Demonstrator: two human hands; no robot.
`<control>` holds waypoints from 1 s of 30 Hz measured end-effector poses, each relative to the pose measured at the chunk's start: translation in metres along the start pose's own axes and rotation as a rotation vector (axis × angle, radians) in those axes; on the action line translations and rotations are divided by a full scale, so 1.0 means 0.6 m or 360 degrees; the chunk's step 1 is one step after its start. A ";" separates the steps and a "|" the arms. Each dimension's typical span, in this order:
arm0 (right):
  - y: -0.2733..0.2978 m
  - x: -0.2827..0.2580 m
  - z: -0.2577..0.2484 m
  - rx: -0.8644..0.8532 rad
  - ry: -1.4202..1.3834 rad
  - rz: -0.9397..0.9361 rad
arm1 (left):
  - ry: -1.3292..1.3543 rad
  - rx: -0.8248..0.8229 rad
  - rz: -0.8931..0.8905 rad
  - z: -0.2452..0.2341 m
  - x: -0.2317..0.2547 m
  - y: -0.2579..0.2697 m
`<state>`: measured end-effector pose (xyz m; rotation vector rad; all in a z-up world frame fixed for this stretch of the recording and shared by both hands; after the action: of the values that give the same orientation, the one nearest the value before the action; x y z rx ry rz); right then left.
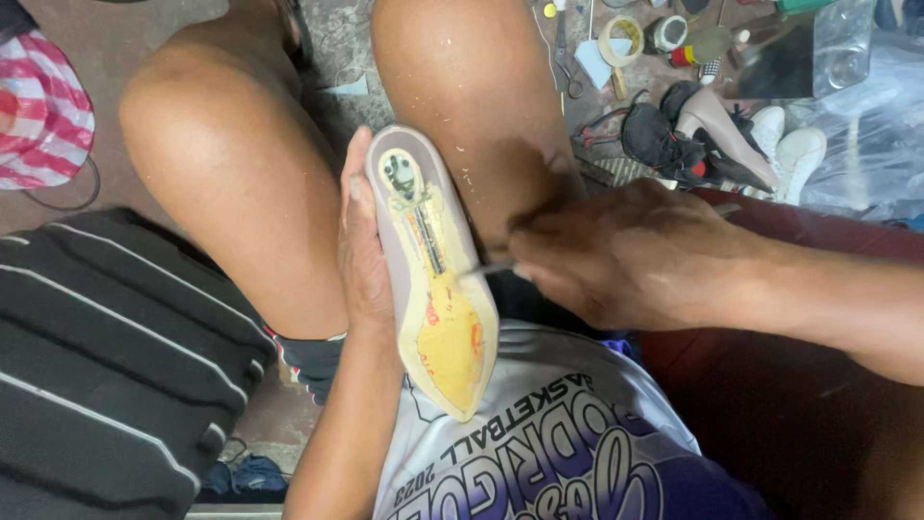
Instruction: The person is sitting on the floor and using a metal tool to scrape and clean the inside of a shoe sole. They hold the sole in their left hand and use the tool in their right hand to remove old adhesive or debris from the surface.
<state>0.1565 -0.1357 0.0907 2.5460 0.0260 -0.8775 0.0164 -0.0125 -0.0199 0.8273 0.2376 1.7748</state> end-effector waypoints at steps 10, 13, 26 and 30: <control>-0.014 0.005 -0.015 0.0011 0.0661 -0.0040 | -0.0173 -0.0019 0.0020 0.002 0.016 0.037; -0.003 -0.014 -0.024 0.0457 0.0552 -0.0250 | -0.0179 0.0038 0.0016 0.004 0.017 0.036; 0.004 -0.019 -0.012 0.0405 0.0351 -0.0318 | -0.0154 0.0036 0.0087 -0.005 0.013 0.033; 0.023 -0.013 0.012 0.0144 0.0124 -0.0245 | -0.0157 0.0066 0.0040 -0.001 0.017 0.033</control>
<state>0.1480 -0.1504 0.0959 2.6903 0.2139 -0.8532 -0.0007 -0.0105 -0.0055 0.9485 0.2002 1.7519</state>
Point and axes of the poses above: each hand's wrist, its own y-axis away from the middle knuckle, its own z-axis out of the palm, x = y × z, the point moved 3 cm from there along -y, towards the middle knuckle, and after that the axes turned 7 degrees about -z, right-handed, at the moved point
